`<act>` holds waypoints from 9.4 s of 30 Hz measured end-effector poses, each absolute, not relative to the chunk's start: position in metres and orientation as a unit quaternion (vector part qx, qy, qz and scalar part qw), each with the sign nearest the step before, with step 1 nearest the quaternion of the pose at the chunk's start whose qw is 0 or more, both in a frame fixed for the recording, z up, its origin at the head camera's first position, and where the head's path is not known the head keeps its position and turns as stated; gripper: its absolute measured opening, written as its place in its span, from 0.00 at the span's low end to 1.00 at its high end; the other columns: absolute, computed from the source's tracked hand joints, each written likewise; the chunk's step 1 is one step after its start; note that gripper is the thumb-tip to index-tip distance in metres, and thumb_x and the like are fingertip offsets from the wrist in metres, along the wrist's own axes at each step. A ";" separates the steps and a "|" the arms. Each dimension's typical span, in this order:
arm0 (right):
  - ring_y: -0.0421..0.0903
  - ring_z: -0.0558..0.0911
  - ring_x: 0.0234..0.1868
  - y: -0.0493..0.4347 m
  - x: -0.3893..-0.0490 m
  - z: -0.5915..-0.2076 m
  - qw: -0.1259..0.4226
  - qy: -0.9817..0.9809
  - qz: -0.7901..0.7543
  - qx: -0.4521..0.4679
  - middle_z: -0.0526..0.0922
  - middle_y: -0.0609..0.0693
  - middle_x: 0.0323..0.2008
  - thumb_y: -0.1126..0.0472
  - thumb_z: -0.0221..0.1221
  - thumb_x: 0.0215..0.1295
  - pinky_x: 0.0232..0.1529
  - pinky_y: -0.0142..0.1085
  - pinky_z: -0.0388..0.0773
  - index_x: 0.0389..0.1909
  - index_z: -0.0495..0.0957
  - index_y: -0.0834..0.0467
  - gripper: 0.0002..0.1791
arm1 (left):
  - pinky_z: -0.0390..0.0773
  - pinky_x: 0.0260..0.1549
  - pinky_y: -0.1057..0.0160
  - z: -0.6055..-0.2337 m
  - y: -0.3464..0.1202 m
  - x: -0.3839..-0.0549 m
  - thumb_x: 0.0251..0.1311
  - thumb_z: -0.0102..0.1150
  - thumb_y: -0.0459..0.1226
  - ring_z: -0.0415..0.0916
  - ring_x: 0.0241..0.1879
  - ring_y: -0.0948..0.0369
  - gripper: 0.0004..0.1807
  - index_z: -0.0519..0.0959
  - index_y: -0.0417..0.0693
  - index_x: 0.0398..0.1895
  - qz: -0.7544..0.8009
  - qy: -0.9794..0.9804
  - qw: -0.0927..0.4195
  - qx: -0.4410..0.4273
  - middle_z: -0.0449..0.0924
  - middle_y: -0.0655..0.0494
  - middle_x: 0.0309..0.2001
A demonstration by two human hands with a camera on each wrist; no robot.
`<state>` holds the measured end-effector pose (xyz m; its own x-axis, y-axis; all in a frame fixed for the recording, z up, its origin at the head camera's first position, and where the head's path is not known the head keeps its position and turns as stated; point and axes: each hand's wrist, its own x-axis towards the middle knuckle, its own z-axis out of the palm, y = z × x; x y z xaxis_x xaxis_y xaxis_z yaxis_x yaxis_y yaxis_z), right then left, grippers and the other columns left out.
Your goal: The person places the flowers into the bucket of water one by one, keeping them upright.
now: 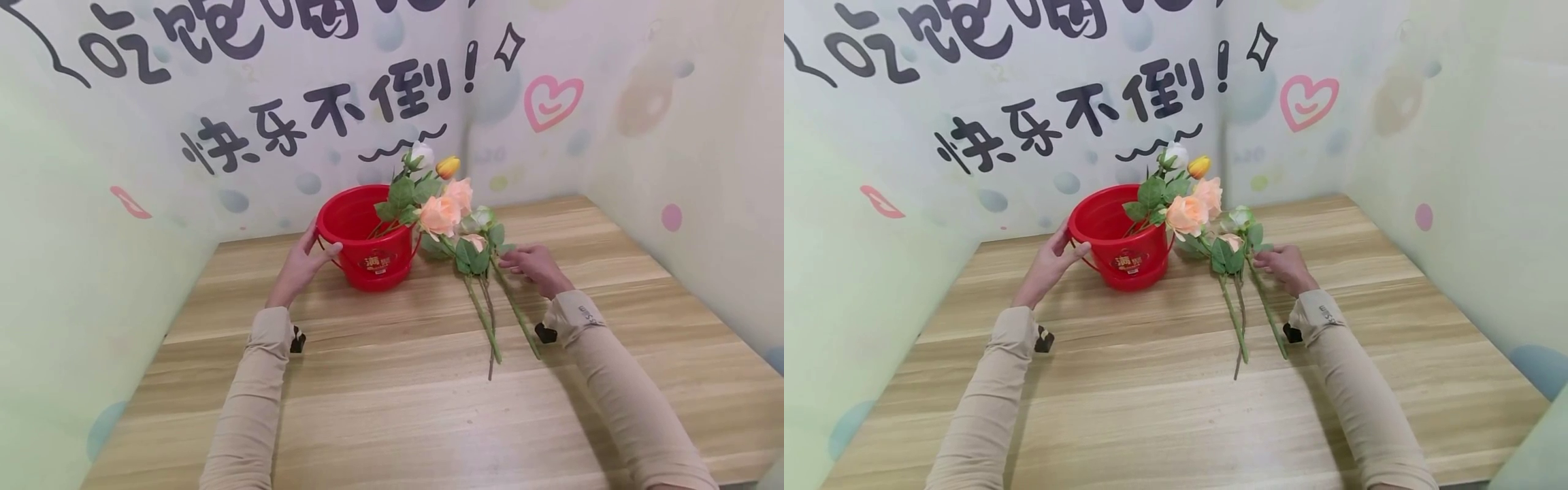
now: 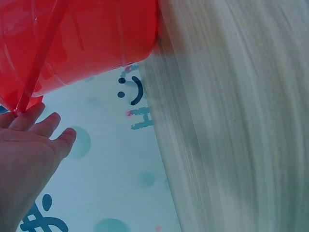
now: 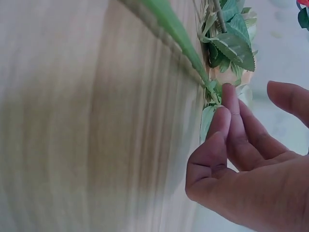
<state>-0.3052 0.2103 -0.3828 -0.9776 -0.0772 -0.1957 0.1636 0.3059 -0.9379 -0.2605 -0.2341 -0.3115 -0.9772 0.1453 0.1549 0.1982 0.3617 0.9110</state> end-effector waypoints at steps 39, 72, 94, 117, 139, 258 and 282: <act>0.43 0.74 0.33 0.193 -0.313 -0.391 0.091 0.897 -0.431 -0.029 0.84 0.61 0.40 0.69 0.62 0.67 0.31 0.32 0.71 0.46 0.81 0.76 0.13 | 0.53 0.75 0.45 -0.315 -0.235 -0.266 0.71 0.62 0.39 0.44 0.81 0.50 0.45 0.49 0.43 0.84 -0.565 -0.817 0.032 -0.109 0.48 0.47 0.82; 0.41 0.73 0.27 0.202 -0.317 -0.392 0.140 0.872 -0.467 -0.031 0.79 0.47 0.24 0.65 0.57 0.70 0.29 0.32 0.71 0.30 0.78 0.64 0.08 | 0.53 0.75 0.43 -0.312 -0.234 -0.260 0.71 0.61 0.40 0.43 0.81 0.49 0.45 0.48 0.42 0.84 -0.566 -0.817 0.030 -0.109 0.47 0.46 0.82; 0.43 0.79 0.41 0.214 -0.309 -0.385 0.088 0.826 -0.555 -0.047 0.83 0.49 0.37 0.67 0.52 0.76 0.43 0.34 0.77 0.51 0.74 0.75 0.14 | 0.56 0.74 0.43 -0.334 -0.243 -0.279 0.70 0.63 0.45 0.43 0.81 0.52 0.47 0.48 0.52 0.85 -0.564 -0.819 0.033 -0.101 0.47 0.52 0.83; 0.30 0.79 0.33 0.222 -0.314 -0.363 -0.090 0.737 -0.668 -0.046 0.83 0.31 0.29 0.70 0.53 0.75 0.34 0.23 0.72 0.47 0.75 0.72 0.08 | 0.56 0.74 0.44 -0.312 -0.234 -0.263 0.71 0.61 0.41 0.44 0.81 0.49 0.45 0.48 0.44 0.84 -0.556 -0.825 0.029 -0.100 0.47 0.47 0.82; 0.35 0.74 0.24 0.182 -0.296 -0.337 -0.110 0.596 -0.783 -0.141 0.85 0.46 0.26 0.74 0.59 0.72 0.25 0.23 0.68 0.35 0.82 0.60 0.08 | 0.54 0.75 0.43 -0.315 -0.235 -0.265 0.71 0.62 0.40 0.44 0.81 0.50 0.45 0.49 0.44 0.84 -0.565 -0.818 0.031 -0.107 0.48 0.47 0.82; 0.44 0.83 0.38 0.035 -0.288 -0.318 -0.343 0.562 -0.746 -0.102 0.81 0.46 0.33 0.71 0.59 0.73 0.40 0.33 0.77 0.40 0.75 0.62 0.03 | 0.54 0.75 0.47 -0.317 -0.237 -0.264 0.72 0.61 0.38 0.44 0.81 0.50 0.45 0.47 0.41 0.84 -0.564 -0.818 0.036 -0.110 0.46 0.46 0.83; 0.43 0.77 0.38 0.027 -0.293 -0.327 -0.343 0.651 -0.670 -0.098 0.82 0.55 0.37 0.68 0.59 0.72 0.38 0.34 0.73 0.46 0.77 0.68 0.07 | 0.54 0.75 0.47 -0.318 -0.238 -0.265 0.72 0.61 0.39 0.44 0.81 0.50 0.45 0.48 0.42 0.84 -0.562 -0.819 0.034 -0.109 0.46 0.47 0.83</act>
<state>-0.2925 0.0267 -0.3271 -0.7458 0.3314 0.5779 -0.5875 0.0817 -0.8051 -0.2645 -0.2378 -0.3177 -0.9739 0.1406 0.1780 0.2167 0.3447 0.9134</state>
